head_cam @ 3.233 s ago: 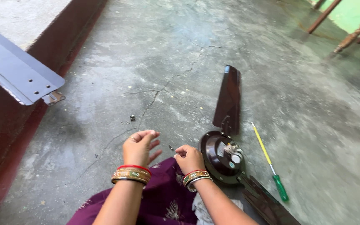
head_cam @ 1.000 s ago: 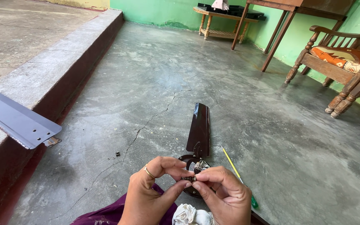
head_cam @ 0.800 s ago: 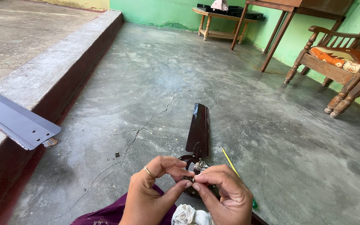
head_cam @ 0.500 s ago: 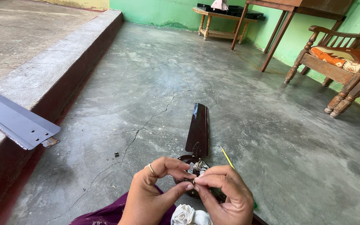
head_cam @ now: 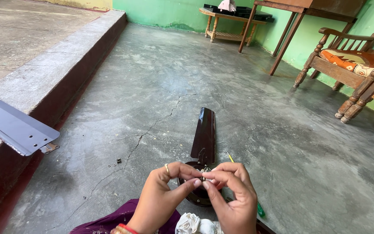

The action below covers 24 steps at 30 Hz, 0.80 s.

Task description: The person uses a screwdriver to loosen and remove screws from the central hub of a ceiling fan lying on the floor. They then wipe the fan hub with a white cloth and reinsert a screw by hand.

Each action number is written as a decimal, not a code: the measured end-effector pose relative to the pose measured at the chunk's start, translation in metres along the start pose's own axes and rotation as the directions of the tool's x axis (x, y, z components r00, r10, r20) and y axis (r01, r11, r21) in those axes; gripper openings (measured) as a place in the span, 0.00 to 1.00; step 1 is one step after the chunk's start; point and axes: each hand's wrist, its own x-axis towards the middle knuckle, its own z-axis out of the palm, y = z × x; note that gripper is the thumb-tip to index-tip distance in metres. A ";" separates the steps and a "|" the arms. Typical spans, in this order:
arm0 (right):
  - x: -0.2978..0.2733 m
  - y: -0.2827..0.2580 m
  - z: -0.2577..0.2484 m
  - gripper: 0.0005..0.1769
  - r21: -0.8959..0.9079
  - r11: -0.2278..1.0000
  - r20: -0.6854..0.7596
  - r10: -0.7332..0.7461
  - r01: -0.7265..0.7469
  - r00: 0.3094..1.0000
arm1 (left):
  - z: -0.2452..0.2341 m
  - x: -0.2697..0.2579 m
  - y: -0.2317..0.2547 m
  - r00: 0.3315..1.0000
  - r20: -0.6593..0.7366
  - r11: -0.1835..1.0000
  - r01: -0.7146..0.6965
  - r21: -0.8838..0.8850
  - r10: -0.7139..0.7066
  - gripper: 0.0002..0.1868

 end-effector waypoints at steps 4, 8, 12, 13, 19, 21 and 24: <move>0.006 0.005 -0.005 0.11 0.002 1.000 0.023 0.003 -0.003 1.000 | 0.004 0.007 -0.004 0.999 0.020 0.999 0.034 0.016 -0.034 0.04; 0.011 0.010 -0.010 0.12 0.004 1.000 0.050 -0.028 0.028 0.998 | 0.007 0.010 -0.006 0.996 0.033 0.997 0.077 0.013 -0.077 0.05; 0.013 0.012 -0.013 0.12 0.002 1.000 0.067 -0.015 0.015 0.998 | 0.009 0.011 -0.008 0.994 0.054 0.996 0.091 0.003 -0.091 0.06; 0.013 0.012 -0.013 0.12 0.004 1.000 0.069 -0.005 0.005 0.998 | 0.010 0.011 -0.008 0.993 0.059 0.995 0.101 -0.004 -0.101 0.06; 0.013 0.012 -0.016 0.14 0.028 0.999 0.109 0.016 -0.019 0.994 | 0.010 0.011 -0.013 0.995 0.068 0.997 0.074 -0.008 -0.073 0.07; 0.012 0.013 -0.015 0.14 0.018 1.000 0.119 0.017 -0.020 0.993 | 0.011 0.010 -0.014 0.994 0.064 0.996 0.087 -0.003 -0.086 0.08; 0.011 0.014 -0.015 0.12 0.024 1.000 0.116 0.017 -0.020 0.993 | 0.011 0.010 -0.015 0.994 0.060 0.995 0.095 -0.017 -0.094 0.07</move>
